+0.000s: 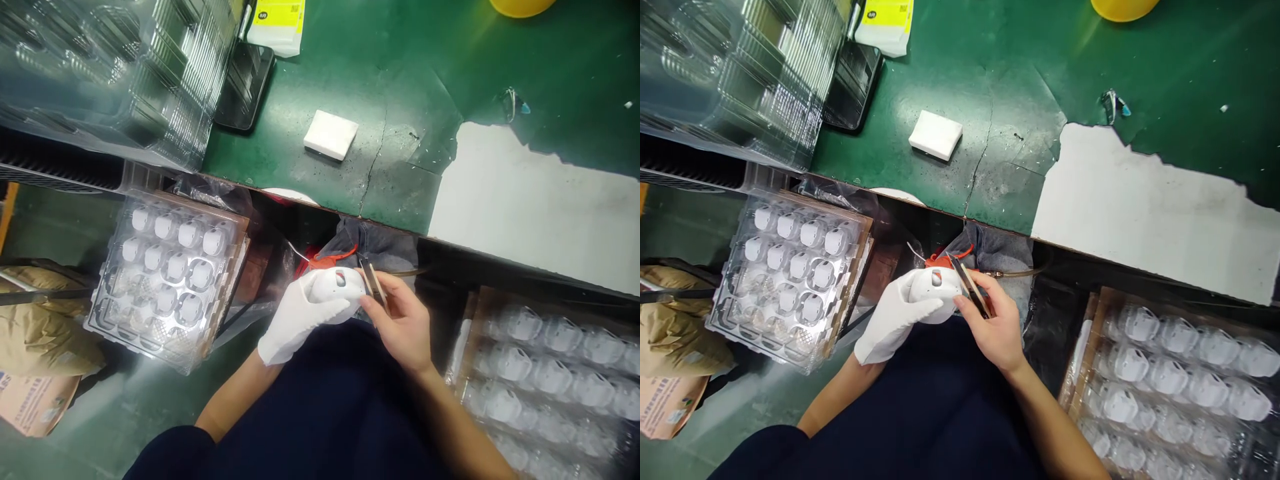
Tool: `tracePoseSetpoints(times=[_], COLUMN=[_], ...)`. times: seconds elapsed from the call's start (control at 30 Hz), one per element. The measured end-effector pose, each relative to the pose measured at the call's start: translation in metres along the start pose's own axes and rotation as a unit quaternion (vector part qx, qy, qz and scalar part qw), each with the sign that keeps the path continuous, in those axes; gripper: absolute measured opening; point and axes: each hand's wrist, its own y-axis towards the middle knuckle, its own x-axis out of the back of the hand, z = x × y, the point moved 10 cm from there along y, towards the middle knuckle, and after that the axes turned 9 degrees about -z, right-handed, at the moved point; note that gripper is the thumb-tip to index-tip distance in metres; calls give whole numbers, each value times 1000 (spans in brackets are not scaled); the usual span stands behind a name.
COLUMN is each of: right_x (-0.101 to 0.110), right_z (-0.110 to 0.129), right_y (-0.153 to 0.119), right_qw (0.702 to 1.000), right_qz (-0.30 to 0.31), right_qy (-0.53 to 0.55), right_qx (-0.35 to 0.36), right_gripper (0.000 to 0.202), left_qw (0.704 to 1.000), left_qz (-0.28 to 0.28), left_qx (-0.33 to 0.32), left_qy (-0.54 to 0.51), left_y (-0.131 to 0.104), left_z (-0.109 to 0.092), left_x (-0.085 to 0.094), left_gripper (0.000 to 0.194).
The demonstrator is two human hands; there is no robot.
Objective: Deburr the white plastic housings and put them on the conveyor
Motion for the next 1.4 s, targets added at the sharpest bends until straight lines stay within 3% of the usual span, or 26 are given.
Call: tracePoseSetpoints(times=[0.13, 0.3, 0.4, 0.6, 0.97, 1.4], right_x=[15, 0, -7, -11, -11, -13], right_z=[15, 32, 38, 43, 44, 56], right_y=[-8, -26, -32, -35, -37, -40], right_qw=[996, 990, 986, 985, 985, 979], right_qz=[-30, 65, 85, 84, 86, 89], right_qy=[-50, -32, -19, -17, -15, -16], right_qx=[70, 123, 141, 153, 152, 183], right_gripper=[30, 58, 62, 63, 63, 67], left_qw=[999, 997, 996, 988, 987, 971], left_qz=[-37, -41, -58, -139, -153, -179], left_qx=[-12, -33, -47, -59, -51, -110], left_qy=[-24, -53, -46, 16, 28, 113], left_y=[-1, -2, -3, -8, -10, -16], left_z=[-2, -9, -11, -9, -6, -30], left_x=[4, 3, 7, 26, 28, 27], left_gripper=[46, 39, 39, 39, 41, 31])
